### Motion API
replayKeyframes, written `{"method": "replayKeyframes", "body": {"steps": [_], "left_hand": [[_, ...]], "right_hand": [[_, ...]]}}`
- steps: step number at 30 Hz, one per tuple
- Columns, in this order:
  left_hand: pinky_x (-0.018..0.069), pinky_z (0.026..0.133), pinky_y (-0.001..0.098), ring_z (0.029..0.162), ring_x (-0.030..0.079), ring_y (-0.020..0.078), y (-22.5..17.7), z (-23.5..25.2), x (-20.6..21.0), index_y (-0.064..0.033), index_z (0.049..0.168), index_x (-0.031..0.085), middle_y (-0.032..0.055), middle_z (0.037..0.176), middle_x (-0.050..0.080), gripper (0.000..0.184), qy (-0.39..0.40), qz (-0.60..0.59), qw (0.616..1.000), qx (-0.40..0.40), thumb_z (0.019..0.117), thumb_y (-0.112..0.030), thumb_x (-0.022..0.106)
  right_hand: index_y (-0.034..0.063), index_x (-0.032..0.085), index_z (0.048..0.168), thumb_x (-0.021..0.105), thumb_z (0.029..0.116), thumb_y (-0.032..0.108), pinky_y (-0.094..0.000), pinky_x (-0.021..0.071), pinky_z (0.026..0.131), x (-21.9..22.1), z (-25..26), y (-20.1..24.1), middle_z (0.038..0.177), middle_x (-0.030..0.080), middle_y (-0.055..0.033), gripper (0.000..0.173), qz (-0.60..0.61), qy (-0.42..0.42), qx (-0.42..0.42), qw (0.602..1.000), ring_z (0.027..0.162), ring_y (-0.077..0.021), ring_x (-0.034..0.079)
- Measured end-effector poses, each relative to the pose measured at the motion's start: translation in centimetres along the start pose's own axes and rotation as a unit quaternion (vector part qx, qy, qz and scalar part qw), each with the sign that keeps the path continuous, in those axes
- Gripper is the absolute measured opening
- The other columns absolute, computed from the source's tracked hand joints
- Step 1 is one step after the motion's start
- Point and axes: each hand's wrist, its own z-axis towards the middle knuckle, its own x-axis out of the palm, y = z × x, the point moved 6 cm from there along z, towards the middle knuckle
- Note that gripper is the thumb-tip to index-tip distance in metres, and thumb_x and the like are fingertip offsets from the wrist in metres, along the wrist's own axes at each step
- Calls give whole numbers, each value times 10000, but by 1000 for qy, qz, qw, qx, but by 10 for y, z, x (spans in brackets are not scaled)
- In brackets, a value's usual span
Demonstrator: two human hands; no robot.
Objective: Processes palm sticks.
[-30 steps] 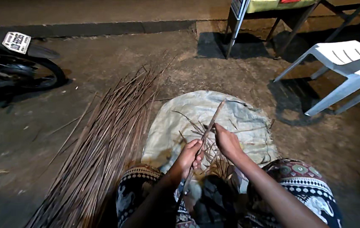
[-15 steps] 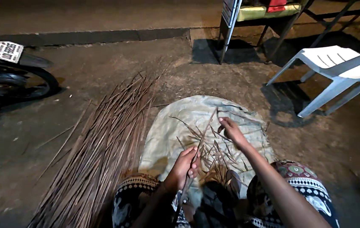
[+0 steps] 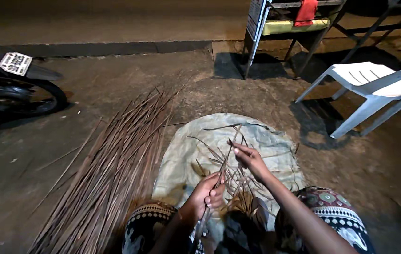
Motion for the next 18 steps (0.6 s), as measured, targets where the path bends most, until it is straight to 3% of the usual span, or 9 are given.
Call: {"method": "replayKeyframes", "body": {"steps": [2, 6, 10, 12, 18], "left_hand": [[294, 351, 85, 354, 320, -63, 1, 0, 1, -152, 958, 493, -129, 511, 374, 354, 0, 0, 1000, 0, 1118, -176, 178], [287, 346, 89, 354, 311, -62, 0, 1, 0, -150, 946, 495, -128, 514, 370, 369, -13, 17, 1000, 8, 1121, -182, 172], [277, 341, 97, 351, 301, -53, 4, 0, 3, -139, 945, 493, -122, 507, 357, 364, -20, 42, 999, -6, 1126, -187, 181], [285, 347, 101, 355, 308, -50, 5, 1, 5, -135, 941, 495, -118, 506, 357, 358, -25, 53, 998, -5, 1131, -191, 197], [303, 353, 111, 357, 322, -36, 4, 0, 7, -122, 943, 507, -108, 508, 367, 344, -31, 94, 995, -2, 1135, -198, 232]], "right_hand": [[-26, 599, 1355, 533, 1034, 112, -156, 381, 498, -10, 6, 0, 758, 606, 77, 356, 3, 0, 16, 1000, 535, 32, 436], [0, 594, 1374, 547, 1018, 139, -156, 424, 512, 3, -3, 2, 787, 641, 79, 385, -3, 87, 46, 995, 551, 29, 489], [-37, 561, 1375, 503, 1054, 116, -169, 412, 505, -17, 5, 6, 832, 625, 34, 360, 18, -25, 49, 998, 548, 11, 465], [-29, 564, 1380, 490, 1064, 115, -163, 386, 465, -30, 12, 7, 736, 577, 54, 355, 37, -47, 55, 997, 502, 5, 438], [-7, 525, 1410, 415, 1096, 123, -182, 395, 455, -52, 17, 4, 682, 505, 46, 358, 107, -133, 71, 983, 489, -28, 435]]}}
